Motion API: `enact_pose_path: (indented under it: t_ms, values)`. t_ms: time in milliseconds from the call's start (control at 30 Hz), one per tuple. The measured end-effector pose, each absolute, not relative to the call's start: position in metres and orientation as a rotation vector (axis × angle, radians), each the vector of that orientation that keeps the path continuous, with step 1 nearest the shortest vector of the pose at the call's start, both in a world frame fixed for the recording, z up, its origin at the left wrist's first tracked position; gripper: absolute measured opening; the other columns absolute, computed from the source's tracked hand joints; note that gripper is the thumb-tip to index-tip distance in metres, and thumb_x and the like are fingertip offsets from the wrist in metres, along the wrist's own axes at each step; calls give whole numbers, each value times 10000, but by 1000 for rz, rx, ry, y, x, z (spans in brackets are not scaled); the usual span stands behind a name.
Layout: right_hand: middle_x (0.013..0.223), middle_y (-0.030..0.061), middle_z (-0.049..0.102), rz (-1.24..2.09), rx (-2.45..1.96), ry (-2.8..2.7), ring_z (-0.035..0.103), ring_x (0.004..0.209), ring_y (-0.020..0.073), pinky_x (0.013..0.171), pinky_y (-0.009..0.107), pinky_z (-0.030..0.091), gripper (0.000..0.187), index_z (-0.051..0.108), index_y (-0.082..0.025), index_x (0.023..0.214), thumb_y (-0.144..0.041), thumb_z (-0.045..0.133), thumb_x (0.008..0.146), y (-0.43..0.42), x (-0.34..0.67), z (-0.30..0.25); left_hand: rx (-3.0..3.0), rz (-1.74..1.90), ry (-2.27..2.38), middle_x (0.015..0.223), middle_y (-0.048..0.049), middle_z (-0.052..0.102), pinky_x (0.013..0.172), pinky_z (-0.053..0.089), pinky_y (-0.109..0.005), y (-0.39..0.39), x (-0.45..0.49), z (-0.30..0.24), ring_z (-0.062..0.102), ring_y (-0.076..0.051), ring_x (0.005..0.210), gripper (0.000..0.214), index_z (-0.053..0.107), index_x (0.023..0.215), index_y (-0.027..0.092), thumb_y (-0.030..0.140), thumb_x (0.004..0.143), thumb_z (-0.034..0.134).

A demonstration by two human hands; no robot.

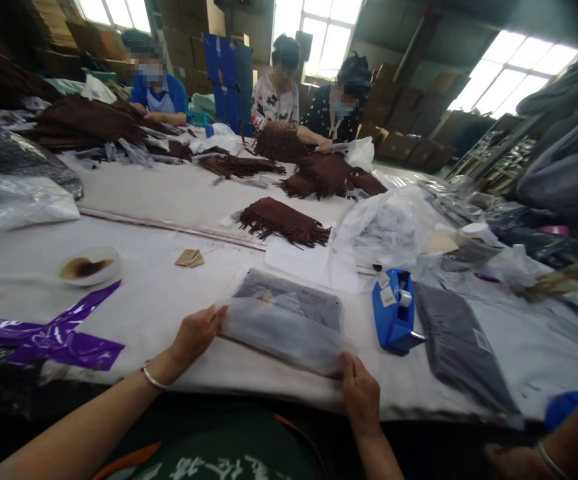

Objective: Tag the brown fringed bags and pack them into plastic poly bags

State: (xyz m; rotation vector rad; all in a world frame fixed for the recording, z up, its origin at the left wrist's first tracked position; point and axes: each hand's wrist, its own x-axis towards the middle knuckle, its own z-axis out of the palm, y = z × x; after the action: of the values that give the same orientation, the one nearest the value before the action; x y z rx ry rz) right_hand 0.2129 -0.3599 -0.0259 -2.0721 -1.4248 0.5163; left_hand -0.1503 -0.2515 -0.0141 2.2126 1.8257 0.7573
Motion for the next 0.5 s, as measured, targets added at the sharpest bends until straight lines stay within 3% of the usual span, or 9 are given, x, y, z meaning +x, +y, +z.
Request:
enact_pose_path:
  t_ms: [100, 167, 233, 300, 400, 500]
  values:
    - [666, 49, 667, 388, -2177, -1485, 613, 623, 204, 569, 284, 353, 504, 625, -225, 834, -551, 253, 932, -368, 200, -25, 2293, 543, 1903, 569, -41, 567, 531, 365, -275, -252, -164, -3, 549, -190, 533, 439, 564, 695, 173, 457, 951, 347]
    - [657, 56, 653, 334, -2214, -1565, 586, 583, 188, 540, 281, 306, 504, 614, -214, 821, -531, 241, 942, -368, 199, -22, 2354, 535, 1918, 663, -55, 609, 588, 420, -292, -245, -164, 15, 581, -210, 626, 330, 613, 856, 165, 398, 947, 397]
    - [689, 72, 652, 324, -2228, -1619, 561, 565, 179, 530, 286, 268, 499, 616, -204, 836, -511, 239, 947, -365, 200, -21, 2471, 677, 1842, 845, -83, 640, 773, 464, -345, -236, -153, 36, 594, -235, 835, 267, 592, 1076, 156, 323, 941, 433]
    - [736, 88, 657, 335, -2225, -1643, 544, 555, 173, 528, 293, 247, 501, 625, -197, 866, -492, 229, 949, -362, 201, -20, 2598, 798, 1636, 1040, -103, 616, 965, 402, -401, -229, -130, 54, 527, -249, 1052, 314, 530, 1212, 159, 291, 936, 463]
    - [722, 87, 653, 330, -2218, -1647, 536, 541, 171, 524, 294, 244, 506, 629, -198, 863, -466, 210, 954, -360, 201, -18, 2668, 711, 1213, 1160, -85, 568, 1038, 356, -410, -225, -87, 62, 440, -256, 1177, 317, 564, 1158, 192, 345, 881, 580]
    - [637, 56, 633, 284, -2227, -1594, 543, 532, 167, 519, 285, 261, 479, 606, -213, 784, -461, 233, 955, -360, 196, -15, 2593, 606, 998, 1100, -67, 577, 969, 416, -384, -224, -57, 46, 478, -247, 1109, 208, 613, 909, 190, 346, 794, 690]
